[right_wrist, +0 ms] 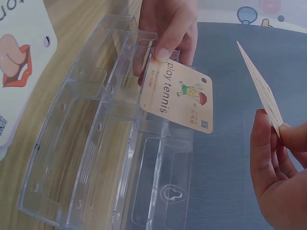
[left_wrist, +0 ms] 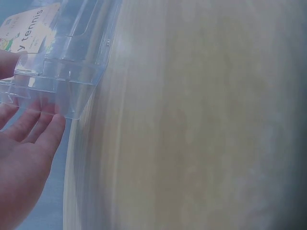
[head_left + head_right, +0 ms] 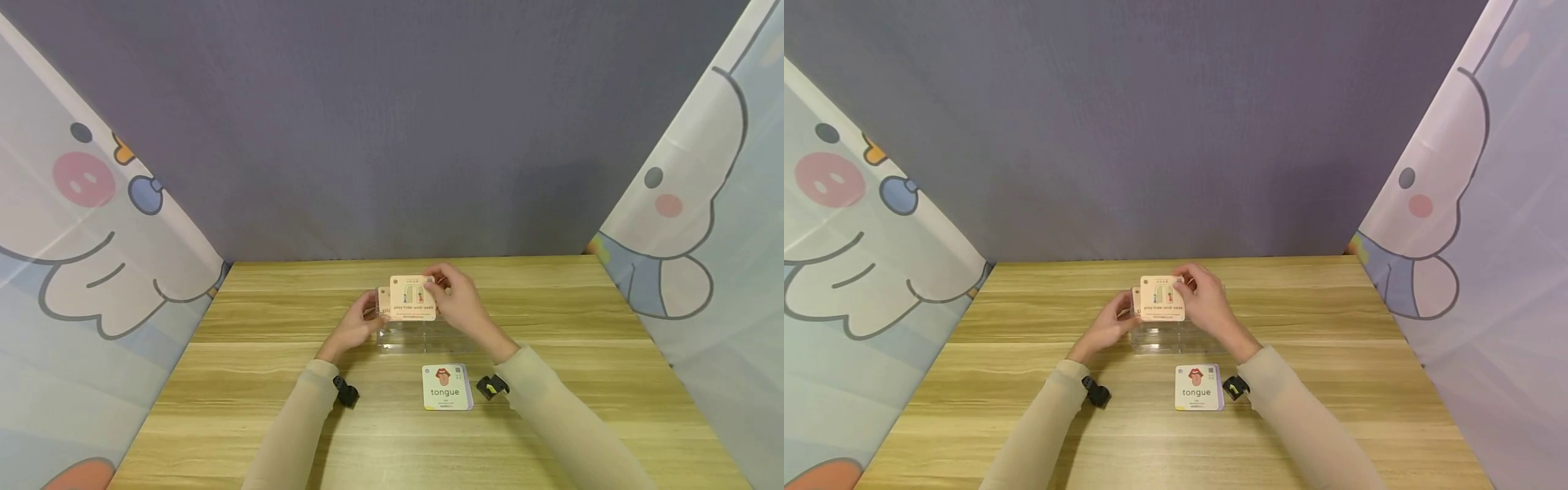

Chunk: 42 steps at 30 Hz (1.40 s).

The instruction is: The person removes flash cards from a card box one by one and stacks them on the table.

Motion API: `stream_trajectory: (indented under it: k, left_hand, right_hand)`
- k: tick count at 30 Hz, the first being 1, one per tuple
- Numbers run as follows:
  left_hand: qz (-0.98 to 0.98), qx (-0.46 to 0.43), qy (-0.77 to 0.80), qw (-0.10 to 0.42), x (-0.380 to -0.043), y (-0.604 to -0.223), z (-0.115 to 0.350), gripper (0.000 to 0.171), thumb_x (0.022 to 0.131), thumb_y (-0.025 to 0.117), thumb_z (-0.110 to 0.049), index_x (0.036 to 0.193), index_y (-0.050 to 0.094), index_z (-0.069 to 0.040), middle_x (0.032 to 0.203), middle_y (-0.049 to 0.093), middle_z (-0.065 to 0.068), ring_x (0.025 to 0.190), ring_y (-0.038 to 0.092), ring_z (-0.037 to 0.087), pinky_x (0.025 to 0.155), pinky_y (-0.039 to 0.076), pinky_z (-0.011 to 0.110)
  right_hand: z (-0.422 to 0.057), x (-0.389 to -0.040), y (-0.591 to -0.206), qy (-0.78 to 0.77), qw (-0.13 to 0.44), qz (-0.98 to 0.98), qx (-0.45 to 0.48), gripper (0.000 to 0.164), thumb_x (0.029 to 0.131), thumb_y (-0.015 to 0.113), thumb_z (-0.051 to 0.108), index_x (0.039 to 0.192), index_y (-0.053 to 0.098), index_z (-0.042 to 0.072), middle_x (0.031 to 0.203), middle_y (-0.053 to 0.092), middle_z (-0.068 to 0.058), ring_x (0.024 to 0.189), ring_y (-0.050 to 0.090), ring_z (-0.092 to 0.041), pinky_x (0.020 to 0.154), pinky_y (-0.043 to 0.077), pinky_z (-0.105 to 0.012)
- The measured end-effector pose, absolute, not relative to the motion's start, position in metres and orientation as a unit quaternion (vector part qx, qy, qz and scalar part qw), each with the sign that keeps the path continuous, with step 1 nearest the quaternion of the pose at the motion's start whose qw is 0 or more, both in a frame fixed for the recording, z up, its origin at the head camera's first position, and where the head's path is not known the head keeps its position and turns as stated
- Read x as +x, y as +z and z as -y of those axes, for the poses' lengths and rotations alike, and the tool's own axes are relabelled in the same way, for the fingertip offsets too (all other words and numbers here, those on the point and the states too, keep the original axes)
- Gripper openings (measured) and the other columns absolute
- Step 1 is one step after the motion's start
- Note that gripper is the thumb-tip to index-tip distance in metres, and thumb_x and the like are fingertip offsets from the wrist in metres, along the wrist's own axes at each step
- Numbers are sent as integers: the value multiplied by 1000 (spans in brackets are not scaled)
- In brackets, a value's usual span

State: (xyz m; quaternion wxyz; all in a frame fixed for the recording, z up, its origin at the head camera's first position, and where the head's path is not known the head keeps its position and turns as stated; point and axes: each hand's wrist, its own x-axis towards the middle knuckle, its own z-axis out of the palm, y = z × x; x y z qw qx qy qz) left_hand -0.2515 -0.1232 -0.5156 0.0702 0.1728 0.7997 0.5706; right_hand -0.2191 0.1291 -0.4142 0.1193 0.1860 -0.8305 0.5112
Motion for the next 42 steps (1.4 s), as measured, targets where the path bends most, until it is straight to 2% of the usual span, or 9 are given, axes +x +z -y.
stream_trajectory:
  k: [6,14,19,27,29,35,42]
  left_hand:
    - [-800,172,571,71,-251,-514,123,60,95,68,-5,148,41,0,142,52,22,135,48,38,118,38,48]
    - [-797,171,574,73,-251,-516,123,58,95,67,-3,147,42,0,139,54,20,134,49,37,118,38,48]
    - [-799,171,572,71,-251,-516,122,60,96,69,-6,149,41,-2,141,53,20,135,47,37,119,37,49]
    - [-805,169,564,70,-251,-516,123,59,96,68,-6,148,42,-1,141,52,19,135,47,37,119,37,48]
    - [-805,169,565,71,-252,-516,123,59,96,68,-6,148,42,-1,141,52,19,136,47,37,119,37,47]
    - [-801,172,569,73,-251,-515,124,59,95,69,-5,147,42,0,141,52,21,135,47,38,119,36,48]
    - [-803,168,567,73,-251,-515,123,56,96,68,-5,146,43,-1,140,53,19,135,47,36,119,36,46]
  right_hand:
    - [-131,-212,-410,527,116,820,189,17,98,64,0,115,65,1,93,62,-12,70,56,-20,42,53,-30]
    - [-131,-206,-406,554,100,805,186,16,98,63,0,114,65,1,93,61,-12,71,58,-22,45,58,-42]
    - [-135,-203,-405,562,95,801,183,16,98,64,-1,114,66,1,93,61,-13,71,58,-22,45,57,-37]
    - [-142,-201,-408,559,92,807,169,16,98,64,-1,114,66,2,93,60,-13,74,59,-24,48,58,-51]
    - [-143,-201,-409,560,89,806,167,16,98,63,0,114,66,2,94,60,-13,75,59,-24,48,58,-49]
    - [-148,-197,-408,582,67,795,158,17,99,64,1,115,66,1,97,59,-15,77,60,-26,46,57,-32]
    - [-152,-191,-408,581,62,797,156,18,99,64,2,116,66,2,96,59,-15,75,61,-26,46,57,-32]
